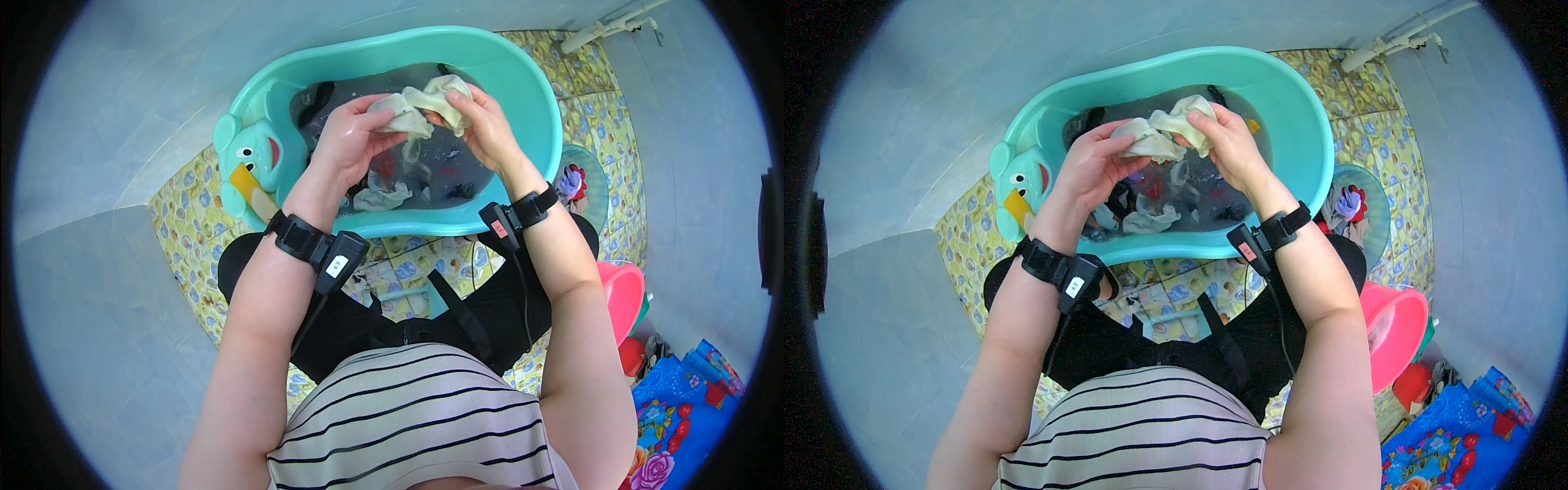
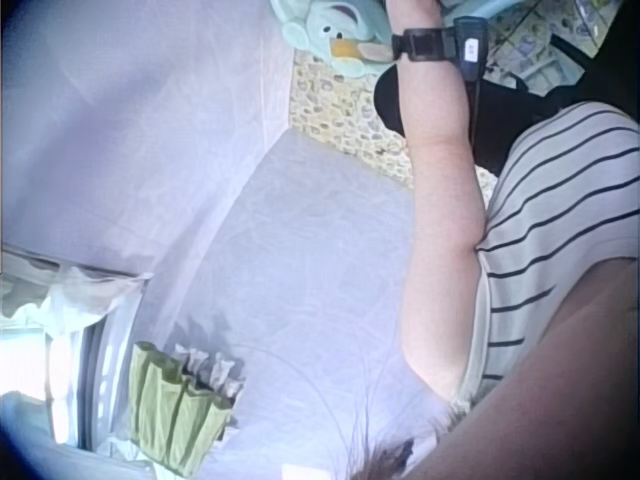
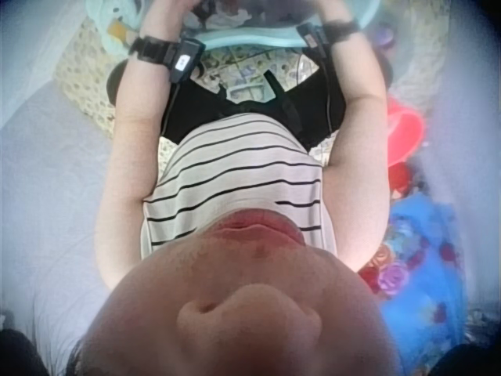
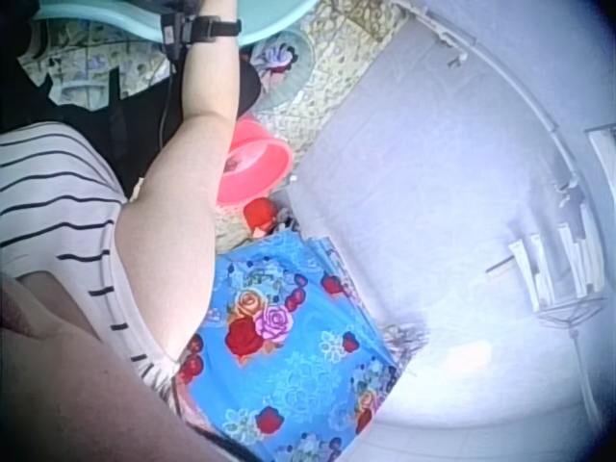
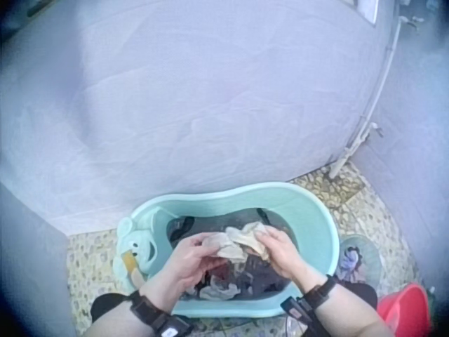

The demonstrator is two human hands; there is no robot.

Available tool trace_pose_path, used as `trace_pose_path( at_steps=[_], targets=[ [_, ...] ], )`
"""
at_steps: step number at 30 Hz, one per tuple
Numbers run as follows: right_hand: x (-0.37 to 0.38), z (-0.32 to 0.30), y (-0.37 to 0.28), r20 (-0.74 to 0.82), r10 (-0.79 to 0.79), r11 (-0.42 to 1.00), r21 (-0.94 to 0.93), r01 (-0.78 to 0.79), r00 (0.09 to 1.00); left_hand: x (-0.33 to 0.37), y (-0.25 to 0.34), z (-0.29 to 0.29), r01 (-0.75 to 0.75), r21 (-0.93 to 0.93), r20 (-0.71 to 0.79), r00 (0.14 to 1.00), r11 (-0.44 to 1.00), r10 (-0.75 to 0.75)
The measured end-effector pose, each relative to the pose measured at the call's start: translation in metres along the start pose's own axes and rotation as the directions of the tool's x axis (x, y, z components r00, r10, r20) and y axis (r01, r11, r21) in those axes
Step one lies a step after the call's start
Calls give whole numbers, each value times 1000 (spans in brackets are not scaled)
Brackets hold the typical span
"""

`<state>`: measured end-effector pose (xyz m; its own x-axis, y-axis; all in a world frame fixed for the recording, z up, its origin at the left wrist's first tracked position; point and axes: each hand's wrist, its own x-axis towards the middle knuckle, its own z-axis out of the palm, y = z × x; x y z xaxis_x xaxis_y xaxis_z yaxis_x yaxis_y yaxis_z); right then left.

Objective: The person washes individual pieces of clothing and small laundry items by hand in a tub filled with soapy water, rubbing the items together, using a bar of soap, and rinsing them.

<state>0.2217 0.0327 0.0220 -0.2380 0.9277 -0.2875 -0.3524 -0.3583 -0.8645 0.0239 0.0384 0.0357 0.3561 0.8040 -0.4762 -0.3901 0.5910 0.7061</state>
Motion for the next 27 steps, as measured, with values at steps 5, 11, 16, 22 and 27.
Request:
trace_pose_path(
  at_steps=[5, 11, 16, 22, 27],
  targets=[
    [-4, 8, -11, 49, -83, 995, 65, 80, 995, 7, -19, -2, 114, -32, -93, 989, 993, -116],
    [-20, 21, -27, 263, -36, 932, 358, -63, 964, 11, -20, -1, 164, -368, -72, 976, 915, -204],
    [-10, 5, -9, 71, 86, 986, 138, -95, 994, 9, -19, 8, 159, -274, 35, 987, 949, -155],
    [-4, -1, -9, -108, 117, 685, -711, -159, 987, 9, -10, -4, -54, -53, -193, 980, 997, 43],
    [7, -39, 7, -212, -64, 352, -919, -176, 975, 0, 12, -13, -165, -110, -171, 975, 980, 145]
  ],
)
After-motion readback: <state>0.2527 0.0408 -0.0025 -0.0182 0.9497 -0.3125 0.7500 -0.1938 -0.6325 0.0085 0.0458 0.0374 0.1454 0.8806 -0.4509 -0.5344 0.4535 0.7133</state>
